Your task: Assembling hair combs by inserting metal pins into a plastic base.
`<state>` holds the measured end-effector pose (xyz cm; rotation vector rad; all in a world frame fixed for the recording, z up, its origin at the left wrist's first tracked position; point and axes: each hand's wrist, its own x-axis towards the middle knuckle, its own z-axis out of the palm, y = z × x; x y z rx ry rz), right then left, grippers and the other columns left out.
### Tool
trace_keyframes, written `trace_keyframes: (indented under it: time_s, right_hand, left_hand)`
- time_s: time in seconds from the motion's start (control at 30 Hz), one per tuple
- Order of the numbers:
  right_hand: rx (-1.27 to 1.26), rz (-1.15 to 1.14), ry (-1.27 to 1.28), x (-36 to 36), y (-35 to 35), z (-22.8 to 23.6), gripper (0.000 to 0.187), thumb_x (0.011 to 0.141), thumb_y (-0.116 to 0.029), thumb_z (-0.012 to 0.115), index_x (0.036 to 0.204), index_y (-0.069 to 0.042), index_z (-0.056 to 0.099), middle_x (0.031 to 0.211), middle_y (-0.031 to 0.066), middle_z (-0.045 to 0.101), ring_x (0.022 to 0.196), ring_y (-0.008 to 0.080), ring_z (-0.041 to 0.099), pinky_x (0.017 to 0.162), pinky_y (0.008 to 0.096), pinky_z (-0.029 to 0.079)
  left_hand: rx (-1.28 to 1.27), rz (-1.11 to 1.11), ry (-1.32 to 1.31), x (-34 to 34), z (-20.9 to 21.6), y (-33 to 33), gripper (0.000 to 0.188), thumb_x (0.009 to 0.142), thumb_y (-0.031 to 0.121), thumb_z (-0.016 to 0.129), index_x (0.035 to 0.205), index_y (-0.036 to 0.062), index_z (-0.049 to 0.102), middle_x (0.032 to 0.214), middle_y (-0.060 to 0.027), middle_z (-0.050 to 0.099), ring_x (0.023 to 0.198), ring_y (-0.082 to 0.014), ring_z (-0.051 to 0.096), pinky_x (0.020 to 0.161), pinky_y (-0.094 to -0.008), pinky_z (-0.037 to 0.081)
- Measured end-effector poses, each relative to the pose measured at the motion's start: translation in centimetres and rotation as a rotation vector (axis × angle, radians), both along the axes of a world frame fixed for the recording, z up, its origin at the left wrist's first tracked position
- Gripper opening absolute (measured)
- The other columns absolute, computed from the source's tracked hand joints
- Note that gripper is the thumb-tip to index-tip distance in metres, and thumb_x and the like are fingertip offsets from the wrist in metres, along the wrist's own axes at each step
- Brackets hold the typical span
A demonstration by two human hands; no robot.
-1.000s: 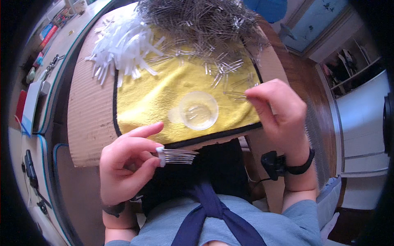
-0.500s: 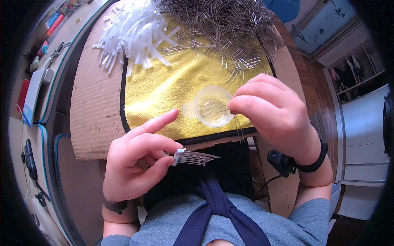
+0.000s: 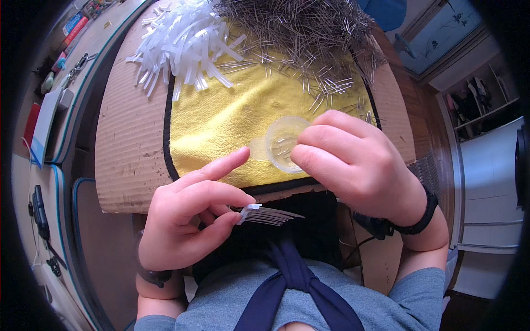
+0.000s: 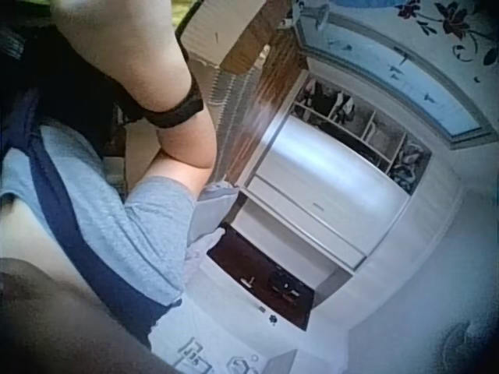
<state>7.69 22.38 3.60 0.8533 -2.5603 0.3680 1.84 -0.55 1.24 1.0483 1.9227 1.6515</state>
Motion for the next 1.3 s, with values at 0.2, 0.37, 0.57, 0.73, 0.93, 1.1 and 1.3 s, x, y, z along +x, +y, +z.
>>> trace_keyframes:
  time_s: [0.2,0.37,0.57,0.73,0.93,1.1,1.3]
  right_hand:
    - [-0.117,0.010,0.020,-0.5,0.2,-0.4,0.019,0.060,0.001,0.060,0.079,0.002,0.058,0.077,0.0115,0.057,0.069,0.0259,0.056,0.062,0.0321,0.048]
    - [-0.401,-0.088,0.022,0.2,1.1,-0.9,0.008,0.073,0.003,0.063,0.080,0.001,0.059,0.077,0.0110,0.060,0.071,0.0228,0.059,0.063,0.0287,0.047]
    - [-0.691,-0.168,0.048,0.9,0.7,-1.9,0.010,0.072,0.006,0.061,0.079,-0.001,0.058,0.070,0.0102,0.056,0.066,0.0266,0.057,0.059,0.0309,0.046]
    - [-0.401,-0.143,0.111,0.4,1.1,-1.3,0.014,0.068,0.007,0.061,0.079,-0.001,0.058,0.074,0.0102,0.058,0.069,0.0258,0.056,0.062,0.0311,0.046]
    - [-0.190,-0.051,0.093,-0.6,1.1,-1.4,0.011,0.065,0.000,0.057,0.075,-0.003,0.054,0.071,0.0084,0.054,0.070,0.0258,0.052,0.063,0.0333,0.044]
    - [-0.178,-0.042,0.106,-1.0,1.1,-1.5,0.007,0.066,-0.005,0.053,0.072,-0.004,0.050,0.067,0.0083,0.051,0.070,0.0262,0.052,0.065,0.0344,0.042]
    - [-0.177,-0.031,0.008,-1.1,0.8,-1.2,0.016,0.063,0.005,0.062,0.077,-0.002,0.058,0.075,0.0095,0.058,0.073,0.0272,0.054,0.065,0.0329,0.045]
  left_hand:
    - [0.000,-0.009,0.017,0.0,0.2,0.0,0.020,0.070,-0.011,0.056,0.086,-0.0005,0.063,0.120,-0.0238,0.051,0.065,-0.0038,0.058,0.054,-0.0159,0.044]
    - [0.047,-0.003,-0.088,0.1,0.1,-0.5,0.021,0.071,-0.012,0.055,0.089,-0.0023,0.061,0.121,-0.0255,0.049,0.067,-0.0057,0.060,0.052,-0.0151,0.043]
    - [0.250,0.164,-0.322,0.0,0.2,-0.1,0.024,0.072,-0.015,0.052,0.093,-0.0043,0.054,0.121,-0.0248,0.048,0.070,-0.0104,0.063,0.049,-0.0140,0.044]
    - [0.165,0.023,-0.277,-0.2,0.2,-0.7,0.025,0.071,-0.016,0.053,0.093,-0.0035,0.056,0.124,-0.0261,0.046,0.070,-0.0081,0.062,0.051,-0.0139,0.043]
    - [0.114,-0.024,-0.209,0.0,0.2,-0.2,0.024,0.069,-0.015,0.055,0.088,-0.0025,0.062,0.125,-0.0281,0.044,0.069,-0.0050,0.061,0.055,-0.0140,0.041]
    - [0.069,-0.054,-0.150,-0.3,0.1,0.0,0.023,0.069,-0.014,0.055,0.088,-0.0020,0.062,0.123,-0.0289,0.046,0.068,-0.0039,0.060,0.054,-0.0142,0.040]
    - [0.057,-0.071,-0.126,-0.3,0.1,-0.3,0.022,0.070,-0.013,0.056,0.087,-0.0016,0.062,0.121,-0.0289,0.048,0.066,-0.0015,0.058,0.054,-0.0140,0.039]
